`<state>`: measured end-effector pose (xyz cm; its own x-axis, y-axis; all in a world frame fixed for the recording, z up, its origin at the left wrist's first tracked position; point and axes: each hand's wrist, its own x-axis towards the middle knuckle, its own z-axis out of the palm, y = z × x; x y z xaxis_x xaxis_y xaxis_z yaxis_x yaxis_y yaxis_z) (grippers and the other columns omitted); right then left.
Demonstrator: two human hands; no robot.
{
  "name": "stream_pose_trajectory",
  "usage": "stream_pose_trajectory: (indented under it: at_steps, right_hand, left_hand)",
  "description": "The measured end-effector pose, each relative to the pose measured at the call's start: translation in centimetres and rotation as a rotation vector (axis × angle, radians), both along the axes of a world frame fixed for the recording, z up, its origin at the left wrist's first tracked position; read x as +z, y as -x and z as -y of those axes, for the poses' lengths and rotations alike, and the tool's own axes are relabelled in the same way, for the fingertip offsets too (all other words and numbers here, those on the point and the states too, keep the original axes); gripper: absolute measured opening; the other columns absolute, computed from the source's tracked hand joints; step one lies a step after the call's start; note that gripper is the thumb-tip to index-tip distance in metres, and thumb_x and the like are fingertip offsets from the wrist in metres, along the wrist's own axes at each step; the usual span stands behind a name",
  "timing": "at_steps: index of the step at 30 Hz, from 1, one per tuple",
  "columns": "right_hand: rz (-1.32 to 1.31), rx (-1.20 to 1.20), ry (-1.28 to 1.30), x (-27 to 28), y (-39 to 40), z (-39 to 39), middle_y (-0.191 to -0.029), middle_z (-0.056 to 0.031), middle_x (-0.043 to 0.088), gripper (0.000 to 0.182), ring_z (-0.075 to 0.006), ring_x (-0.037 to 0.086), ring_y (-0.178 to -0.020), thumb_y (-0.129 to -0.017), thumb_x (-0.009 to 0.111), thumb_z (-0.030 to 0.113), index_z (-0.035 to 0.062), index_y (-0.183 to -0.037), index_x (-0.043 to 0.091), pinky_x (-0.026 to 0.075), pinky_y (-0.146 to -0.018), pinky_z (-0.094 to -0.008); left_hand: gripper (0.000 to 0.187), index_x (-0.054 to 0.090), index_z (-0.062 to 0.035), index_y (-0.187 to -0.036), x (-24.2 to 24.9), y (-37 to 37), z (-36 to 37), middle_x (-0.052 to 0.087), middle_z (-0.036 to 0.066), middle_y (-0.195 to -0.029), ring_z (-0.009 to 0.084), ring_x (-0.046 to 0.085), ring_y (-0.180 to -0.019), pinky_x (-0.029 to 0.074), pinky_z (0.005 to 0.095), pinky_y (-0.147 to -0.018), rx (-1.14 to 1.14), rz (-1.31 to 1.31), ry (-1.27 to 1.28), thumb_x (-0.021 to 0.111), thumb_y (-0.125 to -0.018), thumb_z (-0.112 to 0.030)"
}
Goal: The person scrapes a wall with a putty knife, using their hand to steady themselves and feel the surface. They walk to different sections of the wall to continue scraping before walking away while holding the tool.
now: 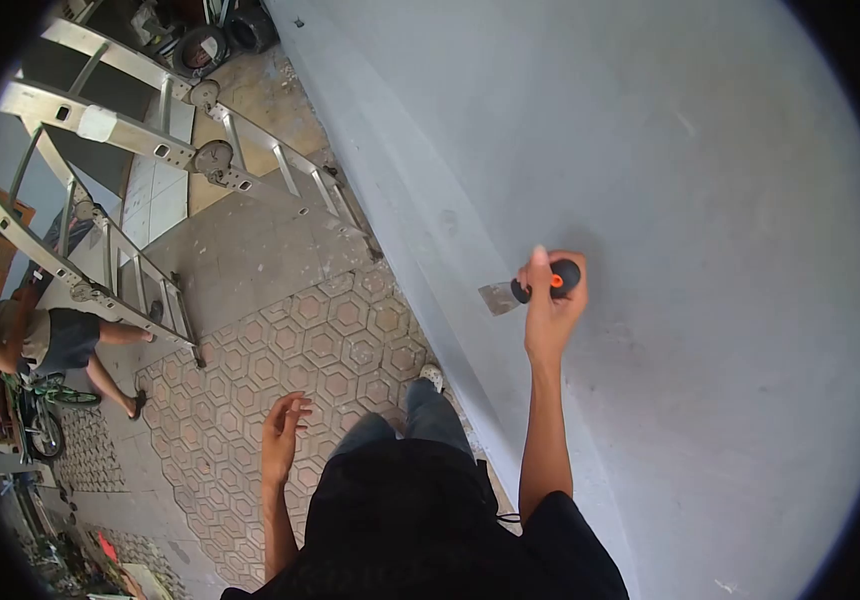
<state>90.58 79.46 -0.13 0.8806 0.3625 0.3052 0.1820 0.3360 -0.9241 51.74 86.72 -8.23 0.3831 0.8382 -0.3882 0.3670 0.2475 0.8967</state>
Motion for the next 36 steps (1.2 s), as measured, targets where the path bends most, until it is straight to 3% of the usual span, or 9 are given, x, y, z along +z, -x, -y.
stream_pose_trajectory:
  at_steps: [4,11,16,19,25,30,32,36]
  right_hand:
    - [0.056,0.123,0.105,-1.7,-3.7,-6.9,-0.060,-0.0008,0.051,0.027,-0.0075,0.049,-0.057,-0.096,0.064,0.015,0.0054,-0.077,0.049,0.038,-0.052,-0.0238]
    - [0.133,0.097,0.148,-0.7,-6.5,-16.4,-0.055,0.0002,0.049,0.032,-0.0055,0.044,-0.050,-0.095,0.067,0.015,0.0057,-0.071,0.048,0.035,-0.047,-0.0233]
    - [0.111,0.171,-0.107,-0.4,-7.0,-20.3,-0.053,-0.0001,0.048,0.034,-0.0049,0.041,-0.046,-0.094,0.068,0.015,0.0064,-0.068,0.048,0.031,-0.042,-0.0235]
    - [0.149,0.259,0.076,0.1,-7.8,-23.8,-0.051,0.0004,0.045,0.037,-0.0056,0.041,-0.044,-0.093,0.068,0.018,0.0064,-0.066,0.046,0.031,-0.041,-0.0238]
    - [0.011,0.427,0.421,-5.3,-9.2,-29.7,-0.049,0.0016,0.039,0.042,-0.0060,0.040,-0.044,-0.095,0.065,0.025,0.0060,-0.063,0.046,0.030,-0.040,-0.0247]
    - [-0.006,0.526,0.429,-4.3,-9.4,-31.8,-0.050,0.0008,0.042,0.036,-0.0046,0.039,-0.044,-0.091,0.059,0.014,0.0053,-0.060,0.044,0.029,-0.041,-0.0242]
    - [0.066,0.592,0.264,-1.9,-8.8,-31.9,-0.050,0.0004,0.043,0.034,-0.0045,0.039,-0.045,-0.088,0.057,0.009,0.0057,-0.058,0.043,0.028,-0.041,-0.0235]
    - [0.125,0.493,0.332,-5.8,-9.1,-31.7,-0.050,0.0003,0.043,0.034,-0.0048,0.038,-0.045,-0.088,0.057,0.008,0.0059,-0.058,0.041,0.028,-0.040,-0.0241]
  left_hand:
    - [0.029,0.061,-0.0060,-0.122,-1.3,-3.1,-0.9,0.068,0.006,-0.111,0.0156,0.063,-0.099,0.048,0.0276,-0.079,-0.053,-0.006,0.068,0.055,-0.102,-0.026]
    - [0.028,0.061,-0.0048,-0.122,-2.8,-4.0,-5.2,0.067,0.007,-0.111,0.0153,0.064,-0.098,0.048,0.0277,-0.081,-0.033,-0.103,0.191,0.055,-0.102,-0.023]
    - [0.026,0.061,-0.0041,-0.122,-4.7,-3.7,-11.5,0.067,0.007,-0.108,0.0151,0.063,-0.097,0.048,0.0283,-0.083,-0.087,-0.152,0.207,0.055,-0.102,-0.020]
    - [0.027,0.060,-0.0035,-0.121,-5.2,-3.6,-15.2,0.067,0.007,-0.106,0.0147,0.062,-0.096,0.048,0.0281,-0.082,-0.079,-0.181,0.237,0.054,-0.102,-0.022]
    - [0.029,0.061,-0.0039,-0.119,-6.3,-3.5,-20.4,0.066,0.006,-0.104,0.0143,0.062,-0.094,0.047,0.0278,-0.081,-0.146,-0.185,0.231,0.054,-0.102,-0.026]
    - [0.030,0.060,-0.0038,-0.120,-7.2,-2.5,-22.6,0.066,0.006,-0.103,0.0146,0.061,-0.093,0.047,0.0281,-0.081,-0.144,-0.214,0.253,0.055,-0.102,-0.027]
    - [0.030,0.060,-0.0031,-0.121,-7.5,-2.2,-22.9,0.066,0.007,-0.103,0.0148,0.061,-0.093,0.046,0.0281,-0.081,-0.147,-0.232,0.262,0.054,-0.102,-0.026]
    - [0.030,0.060,-0.0030,-0.121,-7.7,-2.2,-23.8,0.066,0.007,-0.103,0.0148,0.062,-0.092,0.046,0.0281,-0.081,-0.171,-0.229,0.258,0.054,-0.102,-0.026]
